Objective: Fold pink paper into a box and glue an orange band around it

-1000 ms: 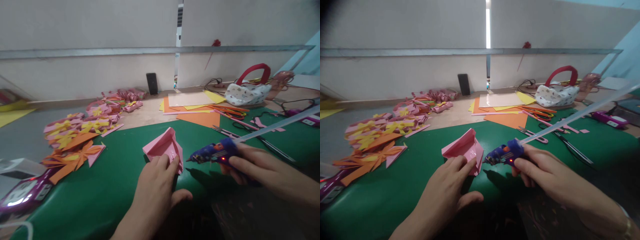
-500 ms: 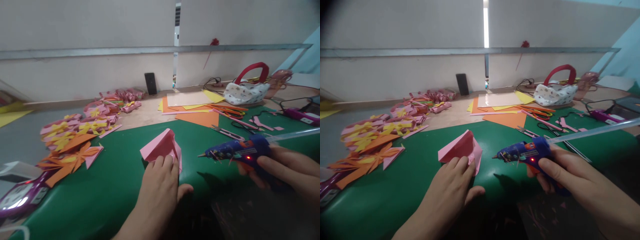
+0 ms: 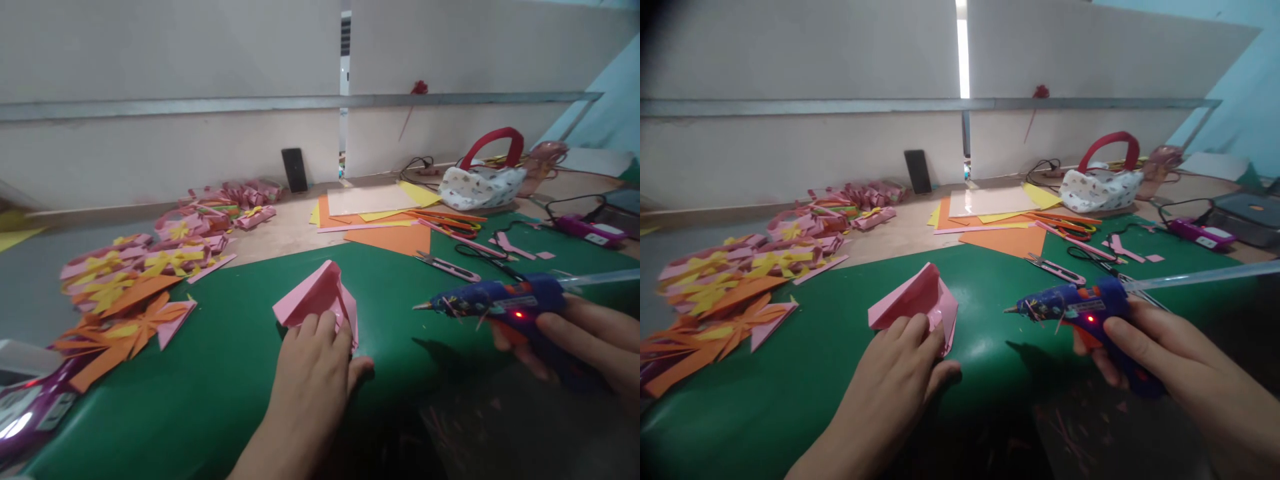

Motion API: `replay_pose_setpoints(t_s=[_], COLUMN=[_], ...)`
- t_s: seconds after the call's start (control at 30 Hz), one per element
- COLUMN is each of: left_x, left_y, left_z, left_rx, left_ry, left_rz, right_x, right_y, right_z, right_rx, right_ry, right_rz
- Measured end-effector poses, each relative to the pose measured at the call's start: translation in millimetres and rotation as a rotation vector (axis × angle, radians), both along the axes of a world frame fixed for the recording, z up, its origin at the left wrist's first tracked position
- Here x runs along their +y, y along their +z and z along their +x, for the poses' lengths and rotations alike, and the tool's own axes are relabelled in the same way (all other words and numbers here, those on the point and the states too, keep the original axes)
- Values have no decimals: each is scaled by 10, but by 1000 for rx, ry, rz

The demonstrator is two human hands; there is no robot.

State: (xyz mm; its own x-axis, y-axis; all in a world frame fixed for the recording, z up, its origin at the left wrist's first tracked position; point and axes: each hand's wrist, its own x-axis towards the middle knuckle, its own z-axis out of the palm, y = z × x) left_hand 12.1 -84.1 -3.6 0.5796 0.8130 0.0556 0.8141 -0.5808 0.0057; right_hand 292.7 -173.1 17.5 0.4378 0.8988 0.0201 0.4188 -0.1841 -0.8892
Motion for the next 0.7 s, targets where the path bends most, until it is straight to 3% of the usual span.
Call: replay_pose_setpoints(t_s=[0.1, 0.27, 0.37, 0.5, 0.7], left_x=[23, 25, 19, 25, 47], left_y=[5, 17, -26, -140, -269], left_z=[17, 45, 38, -5, -50], left_rx=[36, 76, 42, -25, -98], left_ry=[-27, -74, -111, -179, -255], left_rz=[5, 43, 94, 253, 461], right_x=[6, 71, 138, 200, 231], right_y=[45, 195, 262, 347, 518], right_z=[-6, 7, 73, 319, 1022], right_rx=[150, 294, 272, -35, -845], right_ry=[54, -79, -177, -331, -328], right_rz=[-24, 202, 348, 456, 303])
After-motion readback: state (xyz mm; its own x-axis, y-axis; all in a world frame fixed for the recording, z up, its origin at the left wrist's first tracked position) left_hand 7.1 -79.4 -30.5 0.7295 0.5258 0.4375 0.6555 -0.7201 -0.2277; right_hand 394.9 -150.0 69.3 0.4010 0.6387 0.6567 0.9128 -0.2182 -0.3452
